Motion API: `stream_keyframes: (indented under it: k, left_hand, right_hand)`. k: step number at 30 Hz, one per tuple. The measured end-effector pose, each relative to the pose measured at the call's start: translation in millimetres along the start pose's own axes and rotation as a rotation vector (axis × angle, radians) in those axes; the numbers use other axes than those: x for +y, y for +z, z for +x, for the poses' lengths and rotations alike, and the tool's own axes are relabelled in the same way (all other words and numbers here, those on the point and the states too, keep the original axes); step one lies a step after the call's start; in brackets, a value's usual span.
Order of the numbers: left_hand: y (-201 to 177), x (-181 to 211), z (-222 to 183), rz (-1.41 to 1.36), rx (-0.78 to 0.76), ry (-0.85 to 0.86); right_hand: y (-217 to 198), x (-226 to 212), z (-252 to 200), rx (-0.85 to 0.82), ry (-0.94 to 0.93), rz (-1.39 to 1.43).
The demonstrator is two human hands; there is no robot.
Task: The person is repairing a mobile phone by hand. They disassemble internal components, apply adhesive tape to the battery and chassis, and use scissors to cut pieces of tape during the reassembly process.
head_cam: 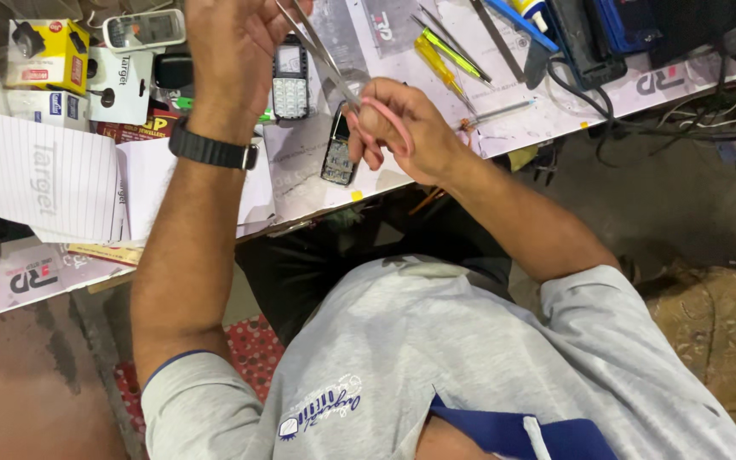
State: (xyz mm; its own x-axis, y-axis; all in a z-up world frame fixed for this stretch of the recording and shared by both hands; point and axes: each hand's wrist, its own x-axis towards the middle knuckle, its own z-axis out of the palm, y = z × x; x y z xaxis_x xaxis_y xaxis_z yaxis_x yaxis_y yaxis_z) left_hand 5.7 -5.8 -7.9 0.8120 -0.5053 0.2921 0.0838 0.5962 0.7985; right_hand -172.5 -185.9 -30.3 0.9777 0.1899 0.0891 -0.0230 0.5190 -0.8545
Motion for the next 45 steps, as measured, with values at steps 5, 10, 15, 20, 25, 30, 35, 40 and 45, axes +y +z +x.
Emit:
stream_keyframes:
  k: [5, 10, 15, 20, 25, 30, 35, 40, 45]
  left_hand:
    - [13, -4, -8, 0.119, 0.023, -0.009]
    - [24, 2, -11, 0.166, 0.011, -0.038]
    - [26, 6, -11, 0.188, 0.008, -0.041]
    - [24, 4, -12, 0.150, -0.002, -0.038]
    - [29, 8, -14, 0.150, -0.030, -0.016]
    - [29, 9, -14, 0.172, 0.000, -0.050]
    - [22, 7, -15, 0.155, -0.012, -0.038]
    - [22, 10, -17, 0.185, -0.016, -0.037]
    - [23, 11, -18, 0.154, -0.009, -0.060]
  right_hand:
    - [4, -4, 22, 0.048, 0.033, -0.032]
    - [8, -5, 32, 0.084, 0.013, -0.095]
    - [7, -3, 38, 0.083, -0.014, -0.112]
    - [2, -1, 40, 0.038, -0.038, -0.070]
    - [0, -1, 41, 0.010, -0.051, -0.042]
    - [2, -2, 42, 0.003, -0.057, -0.056]
    - [4, -2, 43, 0.000, -0.060, -0.052]
    - [5, 0, 42, -0.003, -0.064, -0.055]
    - [6, 1, 42, 0.024, -0.052, -0.025]
